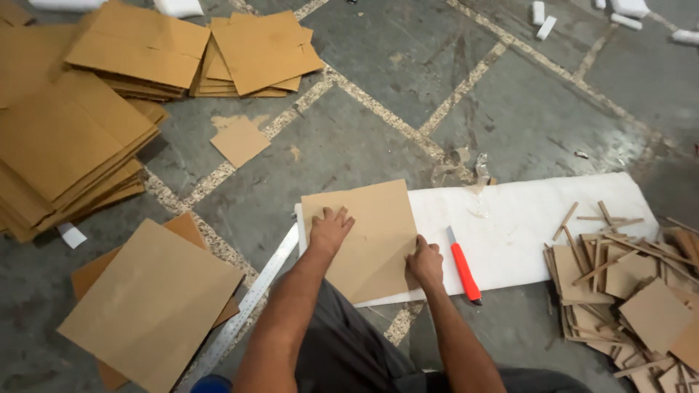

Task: The person sits on the floor and uses a red utility knife to cut rectangular pieces of cardboard along pre-scored lines. They repeatedly fold the cardboard to separate the cut sections and place the finished pieces into a pile.

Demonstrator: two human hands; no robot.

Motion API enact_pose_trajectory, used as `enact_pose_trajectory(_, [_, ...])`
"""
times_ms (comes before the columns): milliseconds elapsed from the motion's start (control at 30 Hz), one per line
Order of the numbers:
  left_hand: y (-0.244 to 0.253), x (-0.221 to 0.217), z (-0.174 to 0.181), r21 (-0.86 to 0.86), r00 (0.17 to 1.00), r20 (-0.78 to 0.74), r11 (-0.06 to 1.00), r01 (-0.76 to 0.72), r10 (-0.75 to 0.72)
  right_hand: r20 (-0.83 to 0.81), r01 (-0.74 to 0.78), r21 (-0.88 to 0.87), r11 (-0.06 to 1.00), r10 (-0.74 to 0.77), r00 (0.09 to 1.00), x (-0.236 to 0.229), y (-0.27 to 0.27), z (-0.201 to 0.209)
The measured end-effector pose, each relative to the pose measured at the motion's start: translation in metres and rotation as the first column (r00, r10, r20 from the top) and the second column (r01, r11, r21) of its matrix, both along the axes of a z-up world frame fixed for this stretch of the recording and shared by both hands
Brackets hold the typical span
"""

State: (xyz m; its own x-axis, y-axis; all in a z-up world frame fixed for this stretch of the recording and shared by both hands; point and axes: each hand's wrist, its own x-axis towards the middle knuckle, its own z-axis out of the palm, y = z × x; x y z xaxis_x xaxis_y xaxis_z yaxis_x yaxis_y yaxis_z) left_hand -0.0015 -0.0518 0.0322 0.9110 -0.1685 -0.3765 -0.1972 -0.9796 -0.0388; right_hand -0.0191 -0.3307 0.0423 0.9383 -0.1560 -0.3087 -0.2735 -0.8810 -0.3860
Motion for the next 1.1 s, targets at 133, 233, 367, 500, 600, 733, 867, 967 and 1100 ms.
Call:
enact_pose_trajectory(133, [-0.009,-0.006,0.042,-0.092,0.975,-0.19,0.987,-0.131,0.112,0.01,0.007,0.016,1.0,-0.007,1.0,-0.001,0.003,0.001])
enact_pose_trajectory(233, [-0.02,-0.013,0.078,-0.071,0.928,-0.342,0.98,-0.183,0.149,0.04,0.004,0.015,1.0,-0.005,0.999,-0.004,0.0,0.003])
enact_pose_trajectory(367, [-0.028,-0.023,0.103,-0.088,0.928,-0.298,0.962,-0.258,0.222,0.128,0.021,0.033,0.999,-0.025,0.991,-0.011,0.0,-0.005])
enact_pose_trajectory(500, [-0.031,-0.023,0.103,-0.043,0.926,-0.303,0.967,-0.251,0.227,0.232,0.006,0.023,1.0,-0.012,0.973,-0.019,-0.005,-0.02])
enact_pose_trajectory(600, [-0.032,-0.021,0.101,-0.059,0.918,-0.315,0.961,-0.271,0.24,0.189,0.08,0.296,0.952,-0.14,0.972,-0.02,-0.024,-0.02])
enact_pose_trajectory(733, [-0.032,-0.019,0.098,-0.062,0.913,-0.322,0.957,-0.285,0.251,0.356,0.044,-0.139,0.989,0.009,0.935,-0.03,-0.069,-0.01])
enact_pose_trajectory(867, [-0.031,-0.016,0.094,-0.06,0.911,-0.333,0.959,-0.278,0.243,0.159,0.134,-0.266,0.955,-0.093,0.983,-0.049,-0.101,-0.005])
enact_pose_trajectory(967, [-0.033,-0.017,0.092,-0.073,0.919,-0.316,0.959,-0.273,0.237,0.107,0.095,-0.272,0.958,-0.068,0.992,-0.053,-0.11,-0.012])
enact_pose_trajectory(1100, [-0.031,-0.02,0.092,-0.087,0.922,-0.302,0.956,-0.282,0.244,0.146,0.06,-0.147,0.987,-0.038,0.988,-0.05,-0.11,-0.017])
